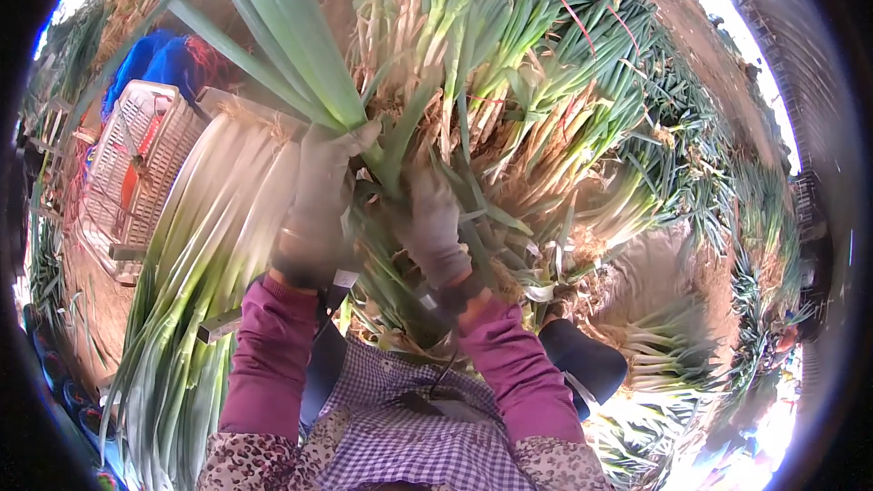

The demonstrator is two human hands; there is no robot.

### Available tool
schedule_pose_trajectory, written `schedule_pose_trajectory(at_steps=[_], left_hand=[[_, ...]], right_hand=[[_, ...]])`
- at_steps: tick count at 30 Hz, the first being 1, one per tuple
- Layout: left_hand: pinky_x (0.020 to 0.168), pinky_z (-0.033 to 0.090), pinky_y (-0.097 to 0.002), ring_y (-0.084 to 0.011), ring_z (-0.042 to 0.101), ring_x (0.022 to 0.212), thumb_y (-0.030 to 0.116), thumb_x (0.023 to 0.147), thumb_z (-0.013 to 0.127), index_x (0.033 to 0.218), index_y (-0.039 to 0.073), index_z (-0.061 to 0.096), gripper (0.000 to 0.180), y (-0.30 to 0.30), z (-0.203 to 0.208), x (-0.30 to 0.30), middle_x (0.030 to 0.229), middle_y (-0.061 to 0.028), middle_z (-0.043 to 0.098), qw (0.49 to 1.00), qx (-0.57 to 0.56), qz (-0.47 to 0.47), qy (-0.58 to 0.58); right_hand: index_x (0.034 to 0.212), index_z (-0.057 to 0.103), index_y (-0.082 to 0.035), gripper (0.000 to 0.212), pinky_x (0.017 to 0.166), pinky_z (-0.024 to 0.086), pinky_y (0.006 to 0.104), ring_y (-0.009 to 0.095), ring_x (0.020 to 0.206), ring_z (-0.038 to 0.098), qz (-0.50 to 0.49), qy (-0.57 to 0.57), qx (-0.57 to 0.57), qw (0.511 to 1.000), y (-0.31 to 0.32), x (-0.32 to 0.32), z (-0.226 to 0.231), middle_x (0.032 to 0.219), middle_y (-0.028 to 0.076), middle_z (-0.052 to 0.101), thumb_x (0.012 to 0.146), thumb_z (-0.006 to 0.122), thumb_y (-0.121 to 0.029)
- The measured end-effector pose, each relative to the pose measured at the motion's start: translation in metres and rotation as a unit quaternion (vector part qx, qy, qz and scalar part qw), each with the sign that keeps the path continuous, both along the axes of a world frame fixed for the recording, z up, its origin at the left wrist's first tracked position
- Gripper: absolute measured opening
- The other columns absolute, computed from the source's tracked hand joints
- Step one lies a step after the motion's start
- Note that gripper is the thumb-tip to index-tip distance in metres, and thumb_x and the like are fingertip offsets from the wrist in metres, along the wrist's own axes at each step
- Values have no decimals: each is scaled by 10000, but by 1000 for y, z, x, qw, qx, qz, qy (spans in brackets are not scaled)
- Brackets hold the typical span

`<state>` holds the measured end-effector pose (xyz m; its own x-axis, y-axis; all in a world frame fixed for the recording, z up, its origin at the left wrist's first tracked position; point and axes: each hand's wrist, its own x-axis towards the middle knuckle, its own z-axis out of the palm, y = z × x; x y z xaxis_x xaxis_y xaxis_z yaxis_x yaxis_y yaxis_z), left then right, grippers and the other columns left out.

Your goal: The recorder cleans and strips outer leaves from harvested leeks and places the cleaned leeks into a crate.

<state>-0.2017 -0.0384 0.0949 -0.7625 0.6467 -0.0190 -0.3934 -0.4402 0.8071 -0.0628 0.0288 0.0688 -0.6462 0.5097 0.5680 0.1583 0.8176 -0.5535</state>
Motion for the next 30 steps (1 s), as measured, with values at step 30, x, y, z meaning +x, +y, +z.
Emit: schedule_pose_trajectory(at_steps=[30], left_hand=[[670, 514, -376, -222, 573, 751, 265, 841, 685, 973, 47, 567, 281, -16, -1, -7, 773, -49, 536, 958, 223, -105, -148]], right_hand=[[1100, 602, -41, 388, 883, 452, 282, 184, 962, 590, 212, -43, -290, 932, 7, 0, 33, 1081, 82, 615, 722, 667, 14]])
